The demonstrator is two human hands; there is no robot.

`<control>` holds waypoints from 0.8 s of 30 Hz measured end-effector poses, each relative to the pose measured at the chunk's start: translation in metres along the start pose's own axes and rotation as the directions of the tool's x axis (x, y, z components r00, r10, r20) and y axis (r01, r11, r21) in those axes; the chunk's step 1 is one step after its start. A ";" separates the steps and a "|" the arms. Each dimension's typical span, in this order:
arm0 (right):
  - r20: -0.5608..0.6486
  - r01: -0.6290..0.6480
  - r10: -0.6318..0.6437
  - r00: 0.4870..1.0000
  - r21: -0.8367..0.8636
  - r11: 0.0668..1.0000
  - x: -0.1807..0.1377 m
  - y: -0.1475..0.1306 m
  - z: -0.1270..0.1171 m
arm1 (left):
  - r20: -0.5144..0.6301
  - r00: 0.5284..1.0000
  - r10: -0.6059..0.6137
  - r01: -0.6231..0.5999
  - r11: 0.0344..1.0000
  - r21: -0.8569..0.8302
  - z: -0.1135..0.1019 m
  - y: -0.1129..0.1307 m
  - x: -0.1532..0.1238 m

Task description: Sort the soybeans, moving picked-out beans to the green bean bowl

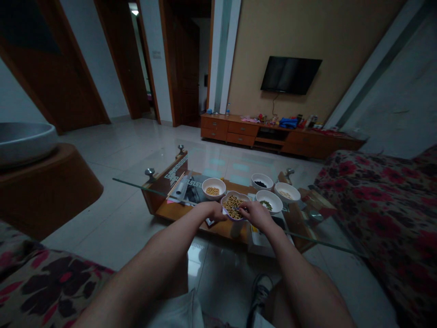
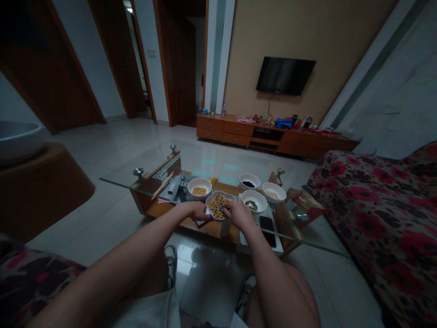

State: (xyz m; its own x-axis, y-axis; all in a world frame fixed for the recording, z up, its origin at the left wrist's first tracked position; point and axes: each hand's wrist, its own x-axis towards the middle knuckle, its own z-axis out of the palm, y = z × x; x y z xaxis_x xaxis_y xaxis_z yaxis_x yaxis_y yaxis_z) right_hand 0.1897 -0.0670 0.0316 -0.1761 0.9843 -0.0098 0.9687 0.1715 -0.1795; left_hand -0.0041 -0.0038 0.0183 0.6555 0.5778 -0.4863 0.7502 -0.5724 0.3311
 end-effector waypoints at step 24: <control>-0.357 -0.469 0.444 0.821 0.019 0.883 -0.019 0.049 -0.042 | -0.032 0.999 -0.017 0.017 1.000 -0.007 0.005 -0.005 0.007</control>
State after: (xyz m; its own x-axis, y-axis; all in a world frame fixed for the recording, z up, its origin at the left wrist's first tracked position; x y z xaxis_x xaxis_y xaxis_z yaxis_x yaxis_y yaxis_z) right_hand 0.2481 -0.0759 0.0640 0.3484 0.8995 0.2637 0.9345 -0.3113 -0.1728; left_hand -0.0039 0.0001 0.0088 0.6450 0.6055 -0.4661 0.7617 -0.5586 0.3284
